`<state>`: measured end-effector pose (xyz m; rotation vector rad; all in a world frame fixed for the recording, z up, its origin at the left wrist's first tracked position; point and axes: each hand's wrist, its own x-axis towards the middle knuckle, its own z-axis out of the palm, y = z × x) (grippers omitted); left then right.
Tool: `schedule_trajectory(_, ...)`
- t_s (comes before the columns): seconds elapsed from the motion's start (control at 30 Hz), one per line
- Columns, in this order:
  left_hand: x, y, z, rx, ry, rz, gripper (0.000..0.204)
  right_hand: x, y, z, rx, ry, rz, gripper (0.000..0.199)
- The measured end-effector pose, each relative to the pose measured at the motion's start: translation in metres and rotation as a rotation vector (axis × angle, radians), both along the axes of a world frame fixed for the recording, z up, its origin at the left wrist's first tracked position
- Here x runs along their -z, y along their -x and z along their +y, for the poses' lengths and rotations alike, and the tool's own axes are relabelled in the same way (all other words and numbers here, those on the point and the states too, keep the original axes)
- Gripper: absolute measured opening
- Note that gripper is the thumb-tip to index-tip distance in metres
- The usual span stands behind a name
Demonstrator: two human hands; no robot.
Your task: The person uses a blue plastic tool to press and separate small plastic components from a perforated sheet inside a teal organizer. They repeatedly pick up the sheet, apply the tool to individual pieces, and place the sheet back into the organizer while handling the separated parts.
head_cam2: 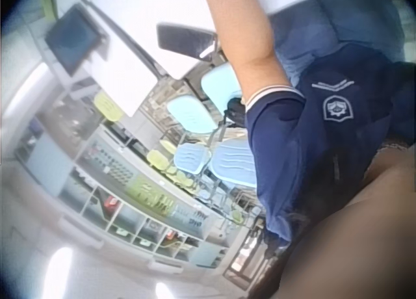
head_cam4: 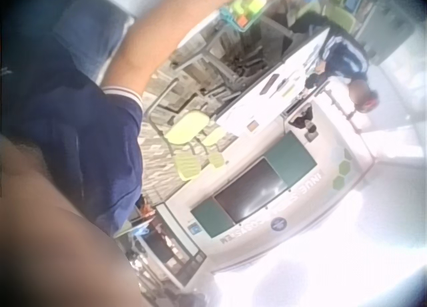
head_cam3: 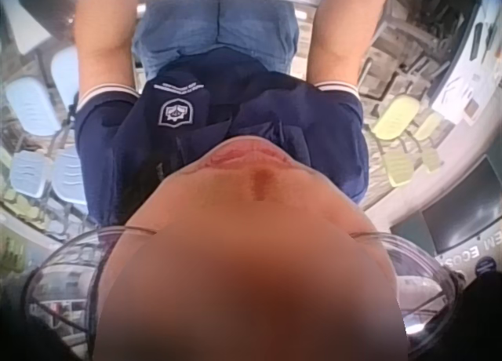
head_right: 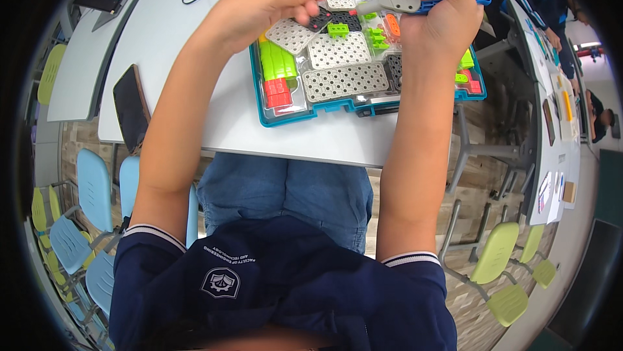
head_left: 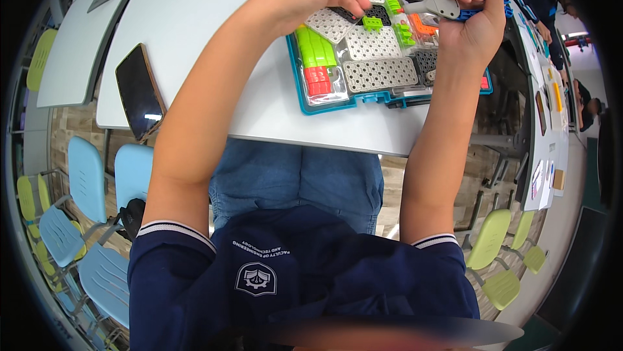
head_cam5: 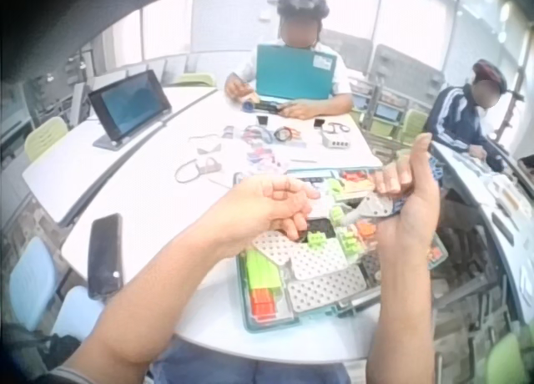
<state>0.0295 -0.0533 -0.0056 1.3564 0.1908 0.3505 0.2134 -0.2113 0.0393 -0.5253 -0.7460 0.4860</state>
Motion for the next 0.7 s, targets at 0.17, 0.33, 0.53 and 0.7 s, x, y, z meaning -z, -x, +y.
schedule_trajectory(0.17, -0.002, 0.007, 0.017, -0.036, 0.389, -0.025, 0.030, -0.008, 0.015, -0.010, 0.066, 0.056, -0.434, 0.028)
schedule_trajectory(0.33, -0.018, 0.013, -0.010, -0.600, -0.612, 0.231, 0.035, -0.017, 0.046, -0.006, 0.686, 0.626, -1.165, 0.032)
schedule_trajectory(0.53, -0.046, 0.028, -0.025, -0.409, -0.930, 0.680, 0.060, -0.015, 0.042, -0.009, 0.556, 0.958, -1.429, 0.028)
schedule_trajectory(0.7, -0.028, 0.032, -0.029, -0.453, -1.076, 0.587, 0.087, -0.009, 0.032, -0.008, 0.338, 1.067, -1.537, 0.032)
